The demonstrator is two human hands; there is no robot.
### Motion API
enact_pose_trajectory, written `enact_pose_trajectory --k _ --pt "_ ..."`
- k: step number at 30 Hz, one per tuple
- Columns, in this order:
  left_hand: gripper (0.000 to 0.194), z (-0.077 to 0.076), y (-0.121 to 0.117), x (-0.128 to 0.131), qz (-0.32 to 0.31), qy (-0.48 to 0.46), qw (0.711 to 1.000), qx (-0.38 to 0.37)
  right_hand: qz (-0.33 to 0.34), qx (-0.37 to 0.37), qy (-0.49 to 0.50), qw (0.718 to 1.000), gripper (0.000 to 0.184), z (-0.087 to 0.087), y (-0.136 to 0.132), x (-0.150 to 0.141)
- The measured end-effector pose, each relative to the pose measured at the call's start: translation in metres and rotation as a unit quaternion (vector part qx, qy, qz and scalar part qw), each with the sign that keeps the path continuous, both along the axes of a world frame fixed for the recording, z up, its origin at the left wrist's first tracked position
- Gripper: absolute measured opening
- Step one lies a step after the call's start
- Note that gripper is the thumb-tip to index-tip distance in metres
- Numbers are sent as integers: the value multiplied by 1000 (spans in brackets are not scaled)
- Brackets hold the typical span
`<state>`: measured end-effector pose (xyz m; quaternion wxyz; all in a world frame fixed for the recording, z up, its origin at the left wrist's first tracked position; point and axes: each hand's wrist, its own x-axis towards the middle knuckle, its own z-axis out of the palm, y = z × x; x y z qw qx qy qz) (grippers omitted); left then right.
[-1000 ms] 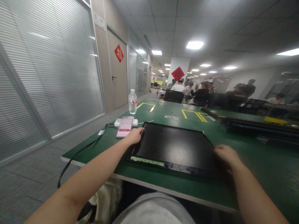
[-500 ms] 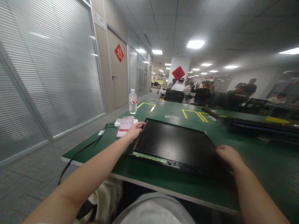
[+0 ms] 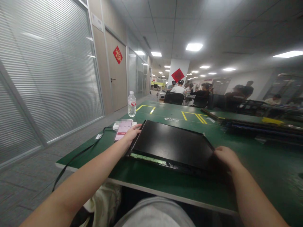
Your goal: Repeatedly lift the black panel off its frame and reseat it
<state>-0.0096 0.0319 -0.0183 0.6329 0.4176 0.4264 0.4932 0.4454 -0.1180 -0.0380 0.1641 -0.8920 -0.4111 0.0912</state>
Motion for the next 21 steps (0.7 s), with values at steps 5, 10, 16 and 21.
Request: enact_pose_trajectory --k 5,10,16,21 --pt "75 -5 2 -2 -16 9 1000 -3 -10 22 2 1000 25 1 -1 -3" --pt "48 -3 -4 0 -40 13 999 0 -6 30 4 1000 25 -1 0 -2" --pt "18 -2 -6 2 -60 17 998 -14 -7 31 -16 999 25 -1 -1 -3" --pt "25 -3 -9 2 -67 47 997 5 -7 28 -23 999 23 1 -1 -5"
